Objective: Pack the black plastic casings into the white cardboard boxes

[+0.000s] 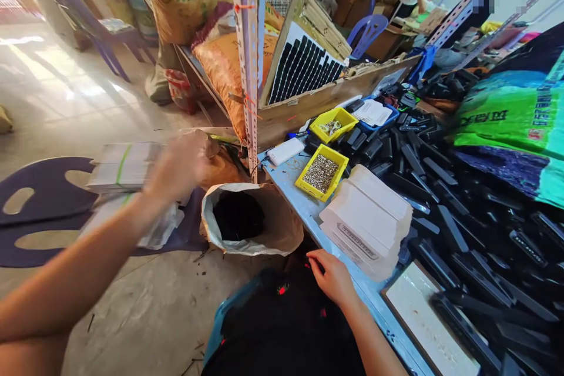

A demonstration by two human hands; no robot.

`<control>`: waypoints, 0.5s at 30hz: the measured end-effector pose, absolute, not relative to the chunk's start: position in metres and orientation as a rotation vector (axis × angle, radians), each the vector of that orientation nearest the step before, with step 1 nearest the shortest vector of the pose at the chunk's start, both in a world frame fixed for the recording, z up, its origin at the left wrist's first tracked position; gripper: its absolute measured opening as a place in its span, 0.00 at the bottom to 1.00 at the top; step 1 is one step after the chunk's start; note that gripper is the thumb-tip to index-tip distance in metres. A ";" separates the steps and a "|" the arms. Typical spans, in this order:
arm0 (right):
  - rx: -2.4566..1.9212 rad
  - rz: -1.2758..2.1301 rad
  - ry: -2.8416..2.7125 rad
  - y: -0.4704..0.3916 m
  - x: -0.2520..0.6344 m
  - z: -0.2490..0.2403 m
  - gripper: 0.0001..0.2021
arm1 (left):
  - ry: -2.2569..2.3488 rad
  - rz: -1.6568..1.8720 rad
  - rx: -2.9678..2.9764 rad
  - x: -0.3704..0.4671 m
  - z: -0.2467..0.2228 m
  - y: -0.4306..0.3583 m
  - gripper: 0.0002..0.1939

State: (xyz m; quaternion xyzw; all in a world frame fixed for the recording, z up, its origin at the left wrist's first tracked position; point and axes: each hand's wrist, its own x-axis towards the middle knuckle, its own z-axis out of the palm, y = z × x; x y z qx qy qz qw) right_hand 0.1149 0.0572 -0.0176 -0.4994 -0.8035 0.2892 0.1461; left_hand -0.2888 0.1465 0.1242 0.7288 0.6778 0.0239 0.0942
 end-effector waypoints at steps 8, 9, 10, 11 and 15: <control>-1.632 0.887 -2.972 0.086 0.006 -0.076 0.39 | 1.339 -0.659 1.994 -0.177 -0.058 0.062 0.12; -1.618 0.897 -3.000 0.092 0.000 -0.081 0.32 | 1.310 -0.630 2.006 -0.181 -0.062 0.056 0.12; -1.574 0.922 -3.016 0.097 -0.004 -0.084 0.25 | 1.284 -0.604 2.018 -0.187 -0.063 0.051 0.13; -1.507 0.959 -3.031 0.098 -0.004 -0.083 0.20 | 1.266 -0.581 2.025 -0.195 -0.060 0.045 0.14; -1.252 1.081 -3.100 0.074 0.009 -0.067 0.12 | 1.270 -0.516 2.002 -0.228 -0.036 0.021 0.15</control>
